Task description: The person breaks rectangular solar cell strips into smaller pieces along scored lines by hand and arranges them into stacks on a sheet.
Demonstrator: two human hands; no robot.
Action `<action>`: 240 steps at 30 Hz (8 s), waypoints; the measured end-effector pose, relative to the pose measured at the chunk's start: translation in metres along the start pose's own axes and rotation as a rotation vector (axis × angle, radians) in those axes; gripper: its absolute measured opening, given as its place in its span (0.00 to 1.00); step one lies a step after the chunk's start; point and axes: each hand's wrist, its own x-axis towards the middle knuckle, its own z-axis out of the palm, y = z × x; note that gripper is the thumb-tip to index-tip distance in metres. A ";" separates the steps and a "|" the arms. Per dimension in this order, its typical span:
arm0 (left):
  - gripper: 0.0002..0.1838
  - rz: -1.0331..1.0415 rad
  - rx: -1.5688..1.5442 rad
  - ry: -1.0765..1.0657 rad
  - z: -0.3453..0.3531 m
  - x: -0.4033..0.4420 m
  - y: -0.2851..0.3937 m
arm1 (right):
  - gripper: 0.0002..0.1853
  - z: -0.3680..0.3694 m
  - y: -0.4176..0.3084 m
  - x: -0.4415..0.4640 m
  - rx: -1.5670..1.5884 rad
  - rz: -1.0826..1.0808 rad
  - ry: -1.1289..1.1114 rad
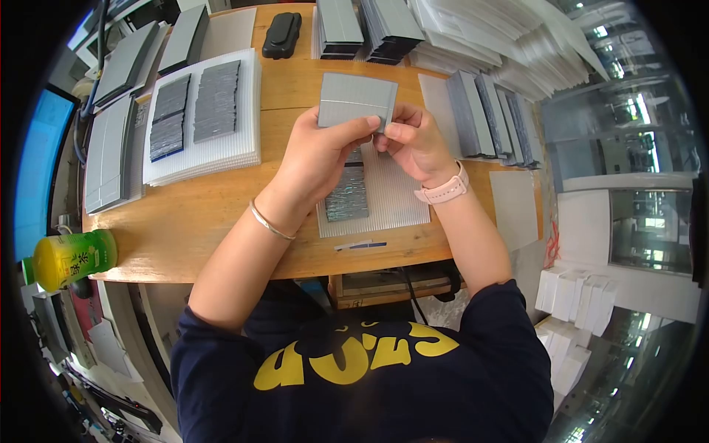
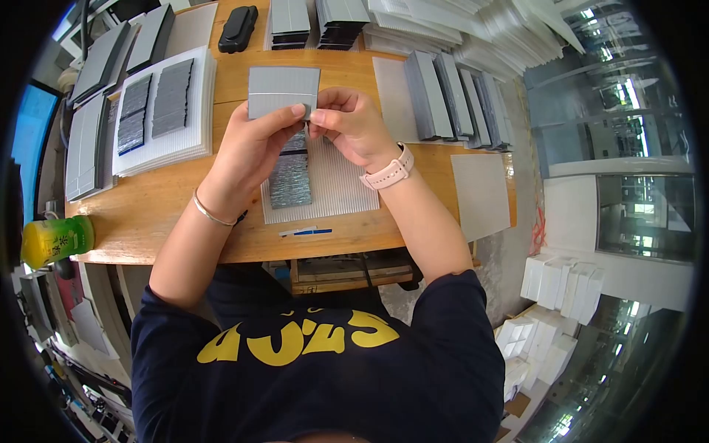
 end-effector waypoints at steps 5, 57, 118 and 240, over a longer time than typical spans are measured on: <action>0.12 0.016 -0.043 -0.007 0.001 -0.002 0.000 | 0.08 0.011 -0.003 -0.002 -0.049 -0.032 0.090; 0.12 0.094 -0.026 0.160 -0.017 0.014 -0.001 | 0.10 -0.006 -0.014 -0.052 -1.595 -0.231 0.241; 0.10 0.167 0.533 0.207 -0.001 0.004 -0.006 | 0.08 0.009 -0.012 -0.011 -0.375 -0.076 0.187; 0.11 -0.212 0.066 -0.192 -0.002 0.000 -0.012 | 0.05 0.003 -0.002 -0.047 -0.019 0.060 0.129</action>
